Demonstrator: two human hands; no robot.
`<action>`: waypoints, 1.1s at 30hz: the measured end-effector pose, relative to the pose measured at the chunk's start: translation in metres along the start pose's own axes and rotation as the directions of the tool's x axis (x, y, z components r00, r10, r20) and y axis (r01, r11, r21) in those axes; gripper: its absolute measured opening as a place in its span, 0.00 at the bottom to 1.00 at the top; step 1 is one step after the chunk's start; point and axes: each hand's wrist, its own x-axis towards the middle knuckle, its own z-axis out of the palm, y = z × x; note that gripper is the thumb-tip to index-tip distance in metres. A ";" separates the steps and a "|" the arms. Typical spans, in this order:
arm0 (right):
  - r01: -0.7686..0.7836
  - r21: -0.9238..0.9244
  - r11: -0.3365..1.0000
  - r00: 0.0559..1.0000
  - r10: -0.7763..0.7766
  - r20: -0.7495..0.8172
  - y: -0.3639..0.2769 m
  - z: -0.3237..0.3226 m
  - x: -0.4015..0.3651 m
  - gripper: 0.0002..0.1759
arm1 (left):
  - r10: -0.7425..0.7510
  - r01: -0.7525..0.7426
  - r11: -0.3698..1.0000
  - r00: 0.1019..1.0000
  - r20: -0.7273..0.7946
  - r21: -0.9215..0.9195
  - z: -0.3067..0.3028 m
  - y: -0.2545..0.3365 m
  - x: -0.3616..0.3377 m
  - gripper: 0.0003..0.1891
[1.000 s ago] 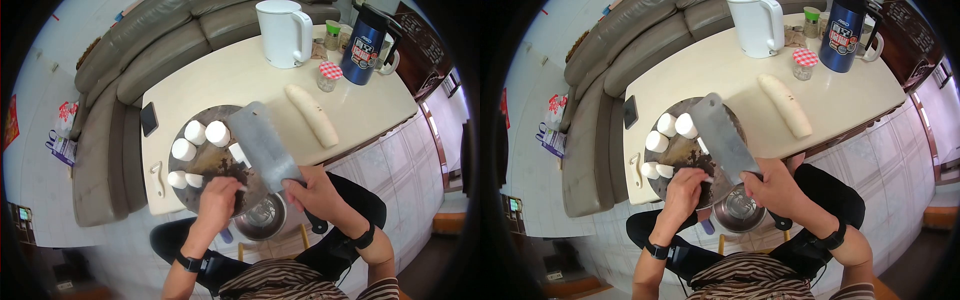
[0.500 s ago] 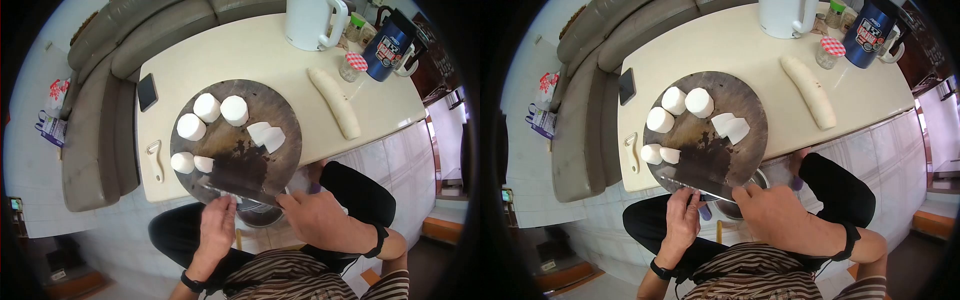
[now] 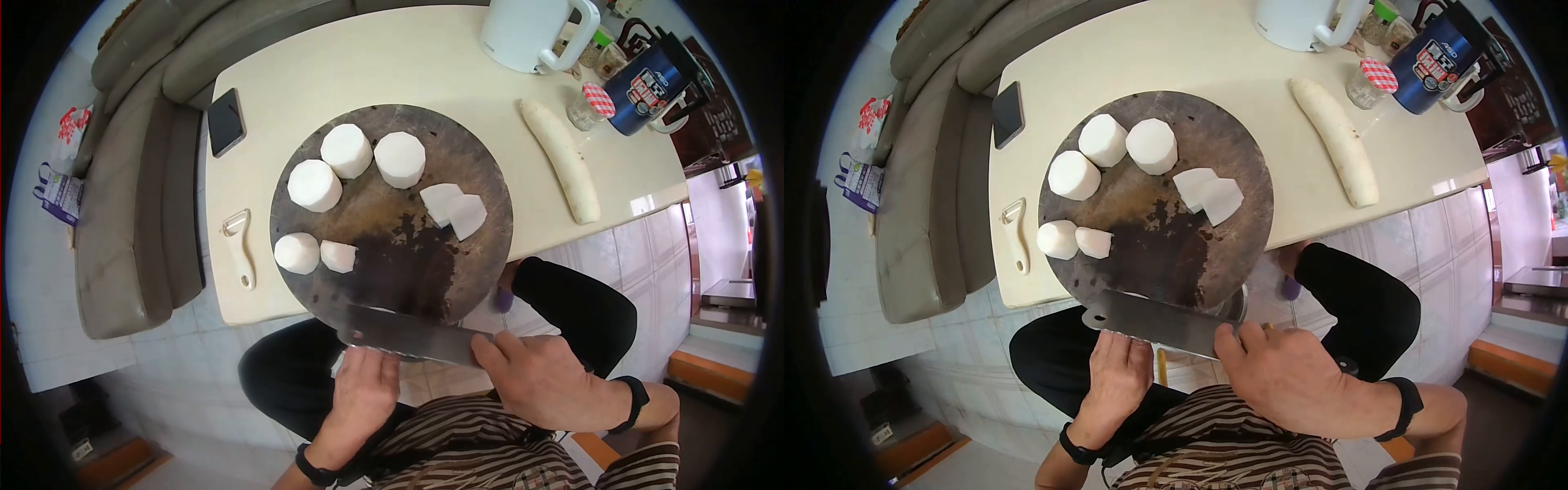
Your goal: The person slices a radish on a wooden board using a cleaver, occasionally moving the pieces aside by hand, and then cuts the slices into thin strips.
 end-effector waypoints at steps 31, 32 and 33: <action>0.131 0.016 0.991 0.991 -0.130 -0.044 -0.006 0.022 0.049 0.14 | -0.147 0.147 0.987 0.989 -0.003 -0.059 0.003 0.008 -0.003 0.13; 0.128 0.015 0.992 0.991 -0.128 -0.043 -0.007 0.021 0.045 0.14 | -0.146 0.146 0.987 0.989 -0.003 -0.061 0.003 0.008 -0.005 0.13; 0.112 0.009 0.994 0.994 -0.111 -0.019 -0.009 0.018 0.041 0.14 | -0.105 0.105 0.994 0.994 0.015 -0.017 0.004 0.008 -0.007 0.13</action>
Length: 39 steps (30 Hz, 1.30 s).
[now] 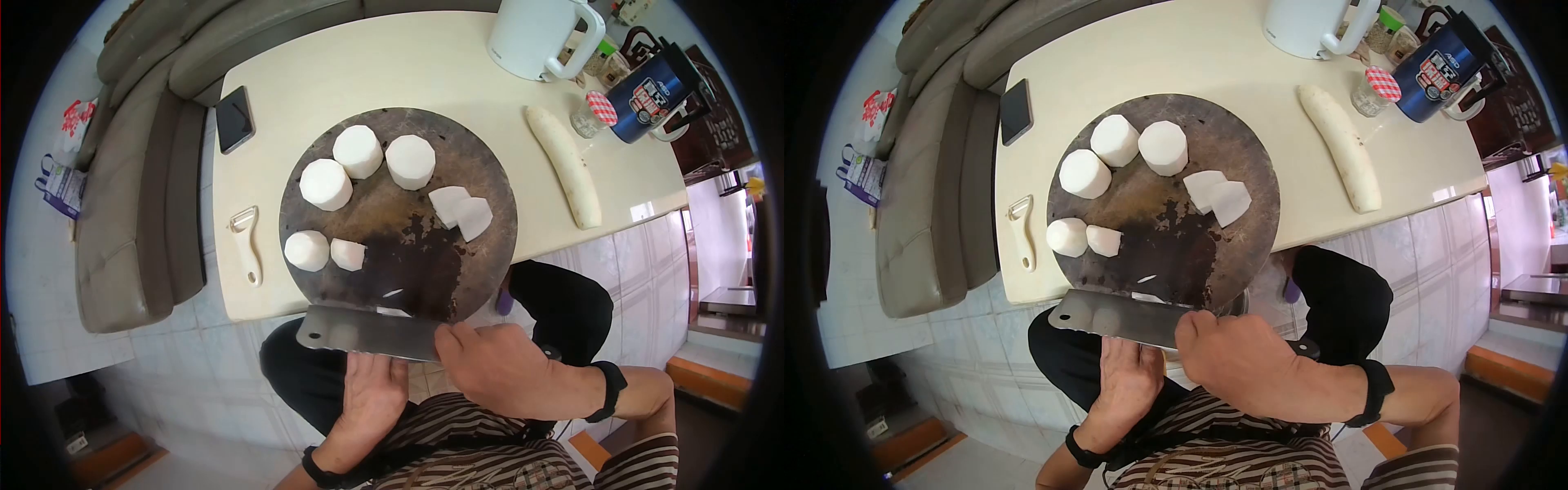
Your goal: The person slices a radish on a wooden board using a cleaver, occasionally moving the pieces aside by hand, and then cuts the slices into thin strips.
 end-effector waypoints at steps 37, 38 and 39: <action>-0.041 0.012 0.999 0.999 0.042 -0.018 -0.001 0.005 -0.003 0.13 | 0.097 -0.101 0.993 0.993 0.067 0.056 -0.005 -0.005 -0.005 0.14; -0.039 0.014 0.999 0.999 0.040 -0.014 -0.001 0.006 -0.001 0.13 | 0.092 -0.096 0.994 0.993 0.068 0.055 -0.004 -0.005 -0.005 0.14; -0.029 0.029 0.999 0.998 0.030 -0.049 -0.001 0.007 0.000 0.12 | 0.078 -0.079 0.996 0.996 0.050 0.036 -0.003 -0.004 -0.004 0.13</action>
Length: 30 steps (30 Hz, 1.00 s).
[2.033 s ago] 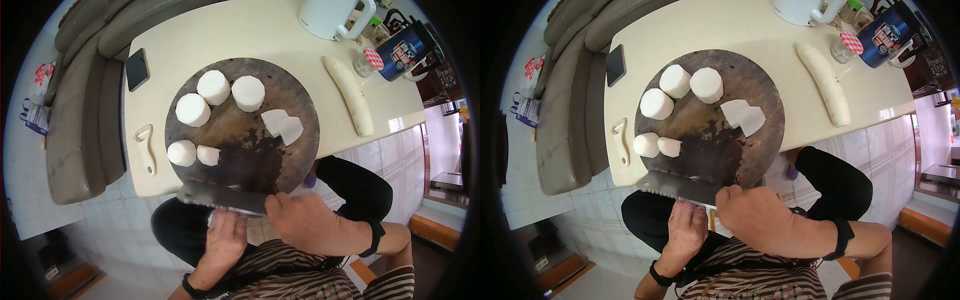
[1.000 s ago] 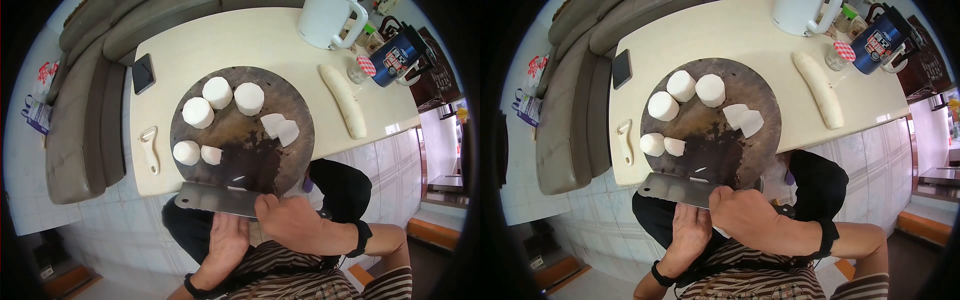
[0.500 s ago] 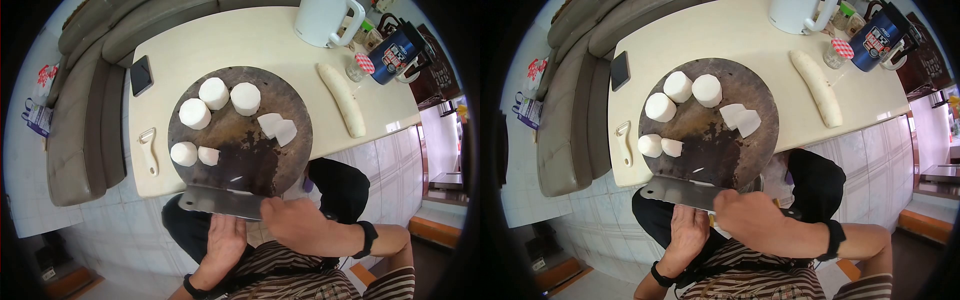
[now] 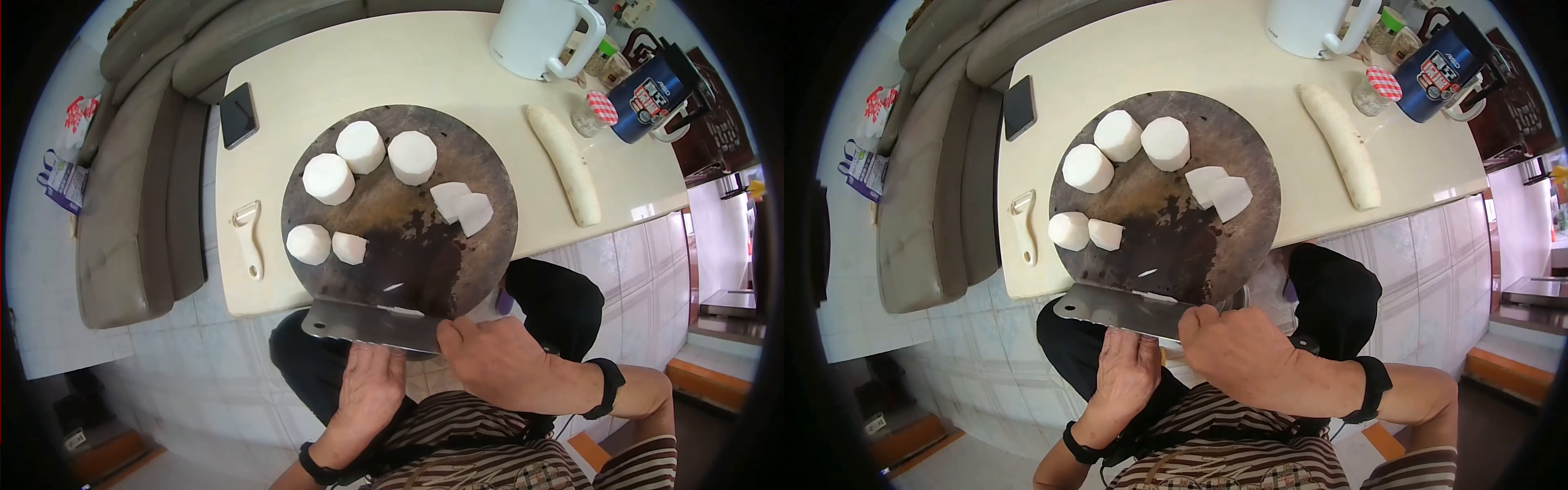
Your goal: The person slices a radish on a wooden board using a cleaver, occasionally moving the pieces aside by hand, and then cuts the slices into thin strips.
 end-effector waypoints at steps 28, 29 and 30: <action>0.018 0.042 0.999 0.999 -0.017 -0.036 0.004 0.001 0.009 0.11 | 0.034 -0.032 0.999 0.995 -0.095 0.029 0.000 0.002 0.005 0.15; 0.015 0.043 0.999 0.999 -0.013 -0.034 0.002 -0.001 0.005 0.11 | 0.034 -0.032 0.999 0.995 -0.092 0.026 0.002 0.002 0.004 0.15; 0.004 0.022 1.000 1.000 -0.004 -0.011 0.000 -0.003 0.002 0.11 | 0.009 -0.009 1.000 0.995 -0.096 0.003 0.005 0.000 0.002 0.15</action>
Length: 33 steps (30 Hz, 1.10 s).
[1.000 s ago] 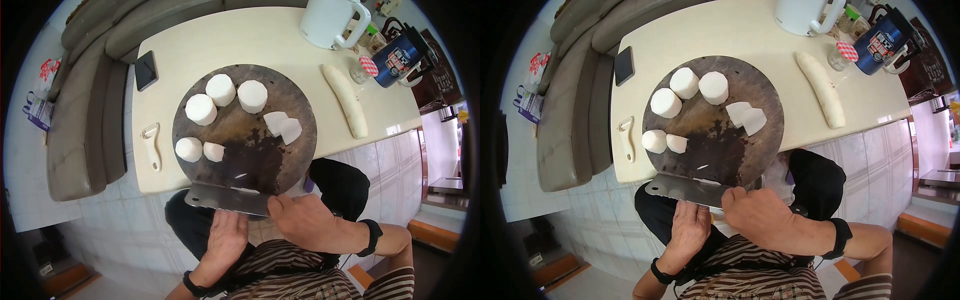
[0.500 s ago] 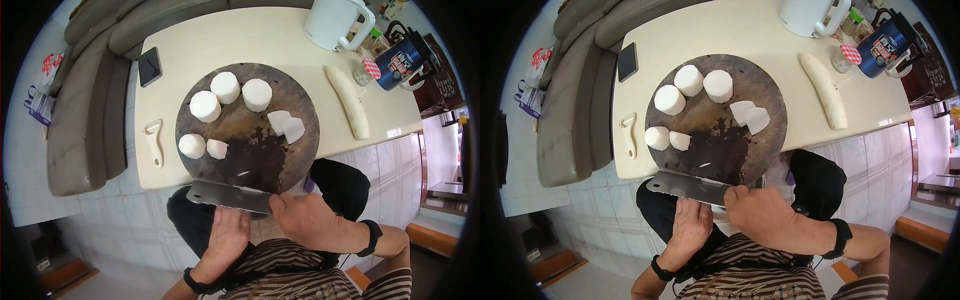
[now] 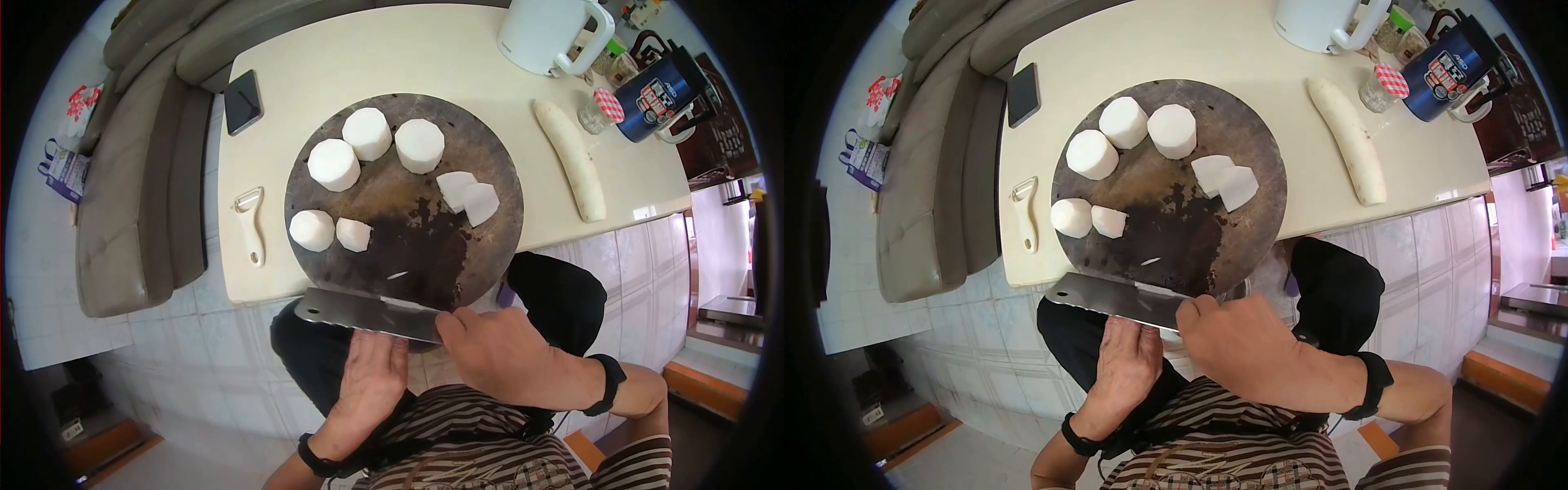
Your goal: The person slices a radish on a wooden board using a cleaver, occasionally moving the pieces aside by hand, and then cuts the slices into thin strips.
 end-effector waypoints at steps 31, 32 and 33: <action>0.023 -0.005 1.000 0.987 -0.023 -0.158 0.009 0.013 0.012 0.08 | 0.065 -0.063 0.994 0.998 -0.011 0.094 -0.009 0.000 0.010 0.21; -0.003 0.010 1.000 0.992 0.004 -0.124 0.008 0.010 0.007 0.08 | 0.071 -0.069 0.994 0.997 -0.019 0.079 -0.009 0.000 0.010 0.20; -0.010 0.001 1.000 0.992 0.010 -0.128 0.007 0.009 0.004 0.08 | 0.081 -0.079 0.994 0.996 -0.024 0.075 -0.006 0.000 0.009 0.20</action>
